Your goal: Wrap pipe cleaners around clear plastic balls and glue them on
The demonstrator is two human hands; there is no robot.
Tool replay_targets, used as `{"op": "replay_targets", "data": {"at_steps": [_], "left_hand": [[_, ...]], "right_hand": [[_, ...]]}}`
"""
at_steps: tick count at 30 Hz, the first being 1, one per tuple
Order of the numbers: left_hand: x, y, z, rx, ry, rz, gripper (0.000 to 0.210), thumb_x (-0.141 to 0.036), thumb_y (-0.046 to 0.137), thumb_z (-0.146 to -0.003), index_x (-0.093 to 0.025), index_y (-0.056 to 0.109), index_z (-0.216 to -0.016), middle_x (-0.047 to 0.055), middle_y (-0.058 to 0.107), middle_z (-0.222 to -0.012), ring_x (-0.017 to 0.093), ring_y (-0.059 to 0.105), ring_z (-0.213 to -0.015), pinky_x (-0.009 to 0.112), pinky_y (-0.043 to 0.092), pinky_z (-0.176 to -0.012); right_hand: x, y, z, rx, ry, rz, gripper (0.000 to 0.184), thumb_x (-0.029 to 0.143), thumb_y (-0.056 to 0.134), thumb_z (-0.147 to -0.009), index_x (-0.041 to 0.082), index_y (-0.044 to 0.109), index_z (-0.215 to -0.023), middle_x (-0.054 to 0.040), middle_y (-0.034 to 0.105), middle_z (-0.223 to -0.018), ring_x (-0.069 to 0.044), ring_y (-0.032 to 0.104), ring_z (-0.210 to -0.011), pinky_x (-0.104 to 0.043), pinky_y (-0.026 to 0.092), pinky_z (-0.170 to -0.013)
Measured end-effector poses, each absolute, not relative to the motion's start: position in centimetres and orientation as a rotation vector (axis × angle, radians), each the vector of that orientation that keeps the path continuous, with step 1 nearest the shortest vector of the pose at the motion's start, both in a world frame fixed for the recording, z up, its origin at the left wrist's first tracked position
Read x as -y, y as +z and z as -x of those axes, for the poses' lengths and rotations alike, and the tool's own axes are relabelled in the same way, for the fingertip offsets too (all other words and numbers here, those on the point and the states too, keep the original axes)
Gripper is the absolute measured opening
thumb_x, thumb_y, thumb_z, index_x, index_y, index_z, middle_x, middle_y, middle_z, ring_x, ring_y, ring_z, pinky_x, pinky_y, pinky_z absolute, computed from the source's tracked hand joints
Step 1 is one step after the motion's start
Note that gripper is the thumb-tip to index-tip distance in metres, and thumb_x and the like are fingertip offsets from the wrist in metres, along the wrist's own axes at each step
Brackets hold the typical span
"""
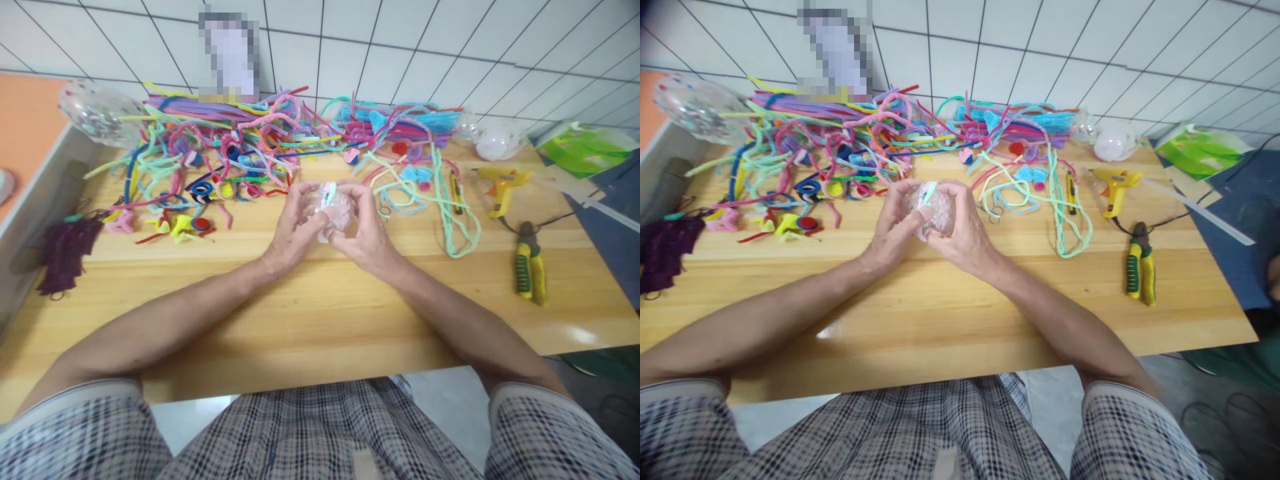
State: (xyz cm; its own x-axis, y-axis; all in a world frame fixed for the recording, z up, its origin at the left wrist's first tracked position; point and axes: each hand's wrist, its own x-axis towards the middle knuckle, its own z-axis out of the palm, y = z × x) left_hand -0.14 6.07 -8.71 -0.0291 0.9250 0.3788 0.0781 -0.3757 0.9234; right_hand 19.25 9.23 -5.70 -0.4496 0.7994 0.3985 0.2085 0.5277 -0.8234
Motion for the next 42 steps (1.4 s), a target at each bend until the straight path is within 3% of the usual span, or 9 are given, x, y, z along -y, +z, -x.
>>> {"op": "replay_targets", "data": {"at_steps": [9,16,20,23,26,29,33,37,42], "left_hand": [[-6.2,-8.6,0.0,-1.114,1.506,-1.459,0.07,-0.082,0.077,-0.098,-0.035,0.054,-0.144,0.005,0.069,-0.133,0.03,0.071,-0.123,0.043,0.062,-0.103],[-6.1,-8.7,0.2,-1.115,1.505,-1.508,0.068,-0.081,0.076,-0.101,-0.035,0.053,-0.145,0.005,0.069,-0.136,0.03,0.07,-0.127,0.043,0.06,-0.107],[-6.2,-8.4,0.3,-1.108,1.554,-1.503,0.065,-0.078,0.079,-0.101,-0.035,0.056,-0.144,0.005,0.069,-0.133,0.028,0.071,-0.124,0.041,0.062,-0.106],[-6.3,-8.2,0.3,-1.058,1.609,-1.536,0.066,-0.076,0.083,-0.099,-0.034,0.059,-0.143,0.004,0.07,-0.133,0.026,0.071,-0.122,0.04,0.062,-0.106],[-6.3,-8.3,0.4,-1.013,1.633,-1.553,0.066,-0.073,0.086,-0.099,-0.032,0.06,-0.143,0.003,0.07,-0.132,0.024,0.072,-0.119,0.037,0.062,-0.104],[-6.4,-8.4,0.5,-1.005,1.61,-1.549,0.063,-0.071,0.085,-0.1,-0.032,0.06,-0.143,0.003,0.071,-0.132,0.024,0.072,-0.119,0.036,0.062,-0.102],[-6.3,-8.4,0.7,-0.993,1.589,-1.532,0.061,-0.07,0.084,-0.101,-0.032,0.06,-0.143,0.003,0.072,-0.131,0.024,0.073,-0.12,0.036,0.063,-0.101],[-6.0,-8.2,0.8,-0.999,1.529,-1.536,0.062,-0.068,0.085,-0.102,-0.03,0.059,-0.144,0.005,0.073,-0.134,0.025,0.075,-0.124,0.037,0.065,-0.102],[-5.7,-8.1,0.8,-1.02,1.506,-1.565,0.067,-0.069,0.083,-0.103,-0.028,0.056,-0.149,0.008,0.072,-0.139,0.026,0.074,-0.127,0.039,0.066,-0.106]], "right_hand": [[-10.5,-6.0,-20.0,1.968,1.012,0.752,0.074,0.054,0.09,-0.09,0.035,0.051,-0.15,-0.0123,0.061,-0.166,-0.035,0.059,-0.159,-0.06,0.054,-0.133],[-10.1,-6.3,-19.5,1.929,0.987,0.797,0.072,0.06,0.091,-0.092,0.037,0.053,-0.149,-0.0124,0.057,-0.17,-0.034,0.055,-0.163,-0.06,0.052,-0.136],[-10.6,-6.2,-19.8,2.046,0.937,0.706,0.094,0.059,0.098,-0.084,0.035,0.048,-0.159,-0.0148,0.052,-0.177,-0.039,0.049,-0.17,-0.065,0.046,-0.141],[-10.9,-6.5,-20.0,2.142,0.744,0.605,0.102,0.048,0.098,-0.084,0.034,0.041,-0.167,-0.0179,0.047,-0.181,-0.043,0.043,-0.174,-0.074,0.036,-0.144],[-11.0,-7.0,-20.1,2.166,0.571,0.513,0.097,0.047,0.092,-0.091,0.034,0.038,-0.17,-0.019,0.046,-0.182,-0.045,0.044,-0.174,-0.078,0.038,-0.142],[-11.2,-7.2,-20.3,2.162,0.455,0.48,0.083,0.055,0.09,-0.095,0.036,0.047,-0.163,-0.0165,0.045,-0.184,-0.047,0.043,-0.174,-0.083,0.042,-0.137],[-11.1,-7.3,-20.4,2.183,0.354,0.467,0.06,0.049,0.083,-0.102,0.038,0.057,-0.155,-0.0121,0.05,-0.181,-0.043,0.052,-0.169,-0.078,0.05,-0.132],[-10.8,-7.2,-20.4,2.192,0.313,0.433,0.061,0.039,0.081,-0.103,0.036,0.057,-0.158,-0.0145,0.057,-0.176,-0.04,0.059,-0.162,-0.071,0.055,-0.129],[-10.8,-7.1,-20.7,2.207,0.308,0.444,0.061,0.037,0.083,-0.101,0.037,0.058,-0.157,-0.0143,0.065,-0.171,-0.041,0.063,-0.159,-0.073,0.055,-0.127]]}}
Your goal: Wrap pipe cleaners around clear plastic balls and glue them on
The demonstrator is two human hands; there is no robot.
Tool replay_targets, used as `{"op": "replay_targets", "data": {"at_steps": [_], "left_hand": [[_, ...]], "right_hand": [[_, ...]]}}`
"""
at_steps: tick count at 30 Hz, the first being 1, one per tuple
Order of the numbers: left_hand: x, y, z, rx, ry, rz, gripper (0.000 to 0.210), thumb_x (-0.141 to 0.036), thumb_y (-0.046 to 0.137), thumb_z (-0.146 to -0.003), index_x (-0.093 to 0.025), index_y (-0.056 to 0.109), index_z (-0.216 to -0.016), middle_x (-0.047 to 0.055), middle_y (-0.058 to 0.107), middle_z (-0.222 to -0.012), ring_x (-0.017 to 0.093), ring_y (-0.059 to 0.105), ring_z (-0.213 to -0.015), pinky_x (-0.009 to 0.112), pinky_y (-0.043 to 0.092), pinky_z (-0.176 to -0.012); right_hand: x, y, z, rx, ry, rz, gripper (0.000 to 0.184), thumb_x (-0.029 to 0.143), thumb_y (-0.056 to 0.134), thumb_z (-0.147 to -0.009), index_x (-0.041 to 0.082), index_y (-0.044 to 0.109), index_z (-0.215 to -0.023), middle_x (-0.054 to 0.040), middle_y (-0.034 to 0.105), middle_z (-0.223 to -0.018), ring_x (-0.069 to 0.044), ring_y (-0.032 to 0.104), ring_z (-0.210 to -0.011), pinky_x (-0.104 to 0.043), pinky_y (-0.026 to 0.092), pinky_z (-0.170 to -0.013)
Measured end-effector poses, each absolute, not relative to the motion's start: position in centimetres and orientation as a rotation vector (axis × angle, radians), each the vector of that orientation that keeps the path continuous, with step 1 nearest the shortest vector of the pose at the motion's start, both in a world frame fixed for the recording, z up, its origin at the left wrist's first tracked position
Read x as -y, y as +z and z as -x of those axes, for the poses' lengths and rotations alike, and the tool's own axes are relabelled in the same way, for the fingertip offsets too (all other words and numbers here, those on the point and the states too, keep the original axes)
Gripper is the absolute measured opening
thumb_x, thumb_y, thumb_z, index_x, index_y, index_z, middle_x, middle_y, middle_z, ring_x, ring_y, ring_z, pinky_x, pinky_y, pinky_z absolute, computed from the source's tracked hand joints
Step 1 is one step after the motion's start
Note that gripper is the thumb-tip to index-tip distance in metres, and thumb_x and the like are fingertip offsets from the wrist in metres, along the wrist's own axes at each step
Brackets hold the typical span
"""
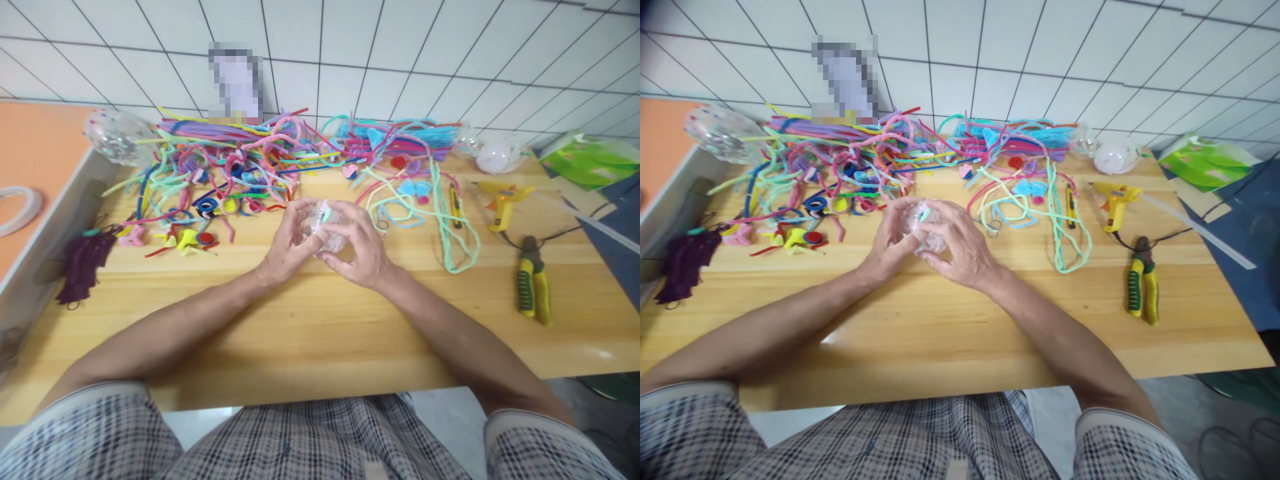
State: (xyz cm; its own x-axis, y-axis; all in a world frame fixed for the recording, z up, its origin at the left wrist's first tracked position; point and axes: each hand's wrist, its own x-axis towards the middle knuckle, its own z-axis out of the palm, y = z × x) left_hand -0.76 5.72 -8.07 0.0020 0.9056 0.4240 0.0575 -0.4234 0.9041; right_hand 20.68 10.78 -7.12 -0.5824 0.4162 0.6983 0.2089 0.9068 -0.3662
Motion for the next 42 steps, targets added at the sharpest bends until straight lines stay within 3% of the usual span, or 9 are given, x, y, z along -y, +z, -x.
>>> {"op": "replay_targets", "data": {"at_steps": [6,11,20,25,36,42], "left_hand": [[-5.7,-7.9,0.9,-1.02,1.419,-1.527,0.07,-0.067,0.086,-0.102,-0.028,0.054,-0.151,0.01,0.071,-0.145,0.028,0.073,-0.133,0.041,0.066,-0.109],[-5.9,-7.8,0.9,-0.981,1.44,-1.47,0.068,-0.066,0.087,-0.102,-0.028,0.057,-0.149,0.009,0.074,-0.14,0.026,0.076,-0.125,0.04,0.067,-0.104],[-6.0,-7.8,1.4,-1.006,1.444,-1.561,0.059,-0.059,0.086,-0.105,-0.029,0.062,-0.148,0.007,0.075,-0.135,0.024,0.076,-0.118,0.034,0.066,-0.093],[-6.1,-7.8,1.7,-1.054,1.397,-1.614,0.062,-0.063,0.086,-0.103,-0.029,0.061,-0.15,0.007,0.072,-0.138,0.024,0.073,-0.122,0.036,0.065,-0.1],[-6.2,-7.8,2.5,-1.119,1.344,-1.623,0.073,-0.066,0.09,-0.096,-0.029,0.062,-0.152,0.009,0.072,-0.135,0.026,0.073,-0.115,0.038,0.068,-0.093],[-6.9,-8.4,2.8,-1.189,1.393,-1.541,0.072,-0.073,0.087,-0.094,-0.03,0.065,-0.147,0.007,0.071,-0.137,0.028,0.07,-0.124,0.045,0.064,-0.112]], "right_hand": [[-10.9,-7.4,-20.5,2.143,0.283,0.425,0.061,0.035,0.083,-0.101,0.035,0.059,-0.158,-0.0161,0.065,-0.172,-0.04,0.066,-0.157,-0.072,0.058,-0.124],[-11.3,-7.7,-20.6,2.124,0.365,0.441,0.079,0.044,0.086,-0.101,0.037,0.048,-0.17,-0.0167,0.06,-0.173,-0.042,0.065,-0.156,-0.071,0.06,-0.124],[-11.0,-7.9,-20.4,2.183,0.2,0.455,0.058,0.046,0.079,-0.107,0.036,0.054,-0.159,-0.0155,0.059,-0.171,-0.037,0.064,-0.158,-0.065,0.062,-0.123],[-10.7,-8.1,-20.3,2.193,0.19,0.464,0.054,0.042,0.075,-0.109,0.032,0.053,-0.157,-0.0179,0.061,-0.168,-0.036,0.062,-0.159,-0.065,0.06,-0.124],[-10.5,-7.5,-19.9,2.26,0.312,0.577,0.044,0.033,0.081,-0.104,0.026,0.066,-0.145,-0.0202,0.064,-0.169,-0.034,0.06,-0.161,-0.062,0.055,-0.132],[-10.5,-6.6,-18.5,2.235,0.387,0.65,0.038,0.039,0.087,-0.103,0.025,0.073,-0.135,-0.0199,0.066,-0.168,-0.032,0.061,-0.161,-0.056,0.053,-0.136]]}}
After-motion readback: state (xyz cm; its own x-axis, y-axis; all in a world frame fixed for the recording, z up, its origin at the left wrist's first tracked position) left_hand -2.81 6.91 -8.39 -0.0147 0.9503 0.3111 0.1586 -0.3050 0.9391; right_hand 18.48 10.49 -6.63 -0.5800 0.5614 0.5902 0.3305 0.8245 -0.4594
